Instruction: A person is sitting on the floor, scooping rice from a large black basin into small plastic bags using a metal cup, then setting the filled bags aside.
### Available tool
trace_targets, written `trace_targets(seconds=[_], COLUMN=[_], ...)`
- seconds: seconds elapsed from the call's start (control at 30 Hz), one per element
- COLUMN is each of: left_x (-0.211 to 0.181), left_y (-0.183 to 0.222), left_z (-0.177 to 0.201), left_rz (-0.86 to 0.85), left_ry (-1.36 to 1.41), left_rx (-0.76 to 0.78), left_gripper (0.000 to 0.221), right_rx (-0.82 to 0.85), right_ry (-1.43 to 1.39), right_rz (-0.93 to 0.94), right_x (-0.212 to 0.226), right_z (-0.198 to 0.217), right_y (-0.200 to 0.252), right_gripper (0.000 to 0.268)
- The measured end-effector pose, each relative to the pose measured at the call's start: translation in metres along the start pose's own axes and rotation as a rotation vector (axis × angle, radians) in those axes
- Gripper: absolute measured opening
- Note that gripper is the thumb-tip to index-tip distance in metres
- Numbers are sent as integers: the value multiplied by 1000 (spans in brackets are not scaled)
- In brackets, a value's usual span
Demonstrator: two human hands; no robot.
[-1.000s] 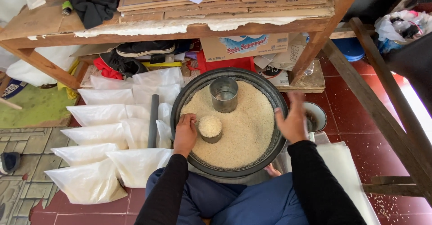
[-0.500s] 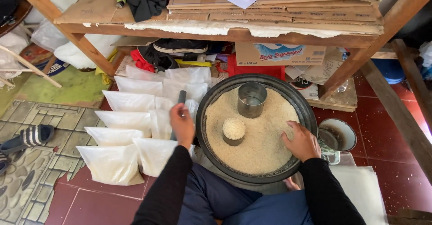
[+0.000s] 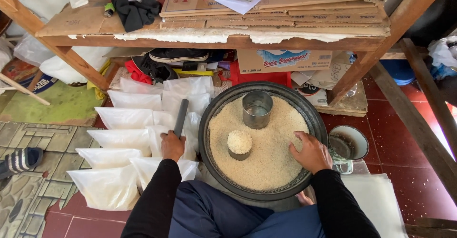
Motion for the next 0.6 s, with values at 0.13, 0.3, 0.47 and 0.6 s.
trace_targets(seconds=[0.13, 0.3, 0.47, 0.6], left_x=[-35, -130, -165, -193], left_y=[3, 104, 154, 177], left_z=[19, 75, 50, 44], left_rz=[-54, -200, -227, -295], left_ry=[79, 376, 352, 236], left_rx=[-10, 40, 149, 177], left_gripper=[51, 47, 50, 52], right_rx=[17, 11, -23, -15], right_ry=[-13, -21, -29, -6], right_rz=[-13, -9, 11, 14], right_x=[-2, 0, 4, -1], right_z=[-3, -1, 5, -1], right_y=[-1, 0, 1, -1], right_gripper=[43, 44, 42, 41])
Point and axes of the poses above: each hand's wrist, its own y-axis away from the middle knuckle, its own z-axis out of the back of the hand, x = y × z, the point moved 4 cm from there along -y, towards the middle knuckle, and after that the axes turned 4 degrees about x, right-handed, at the moved point
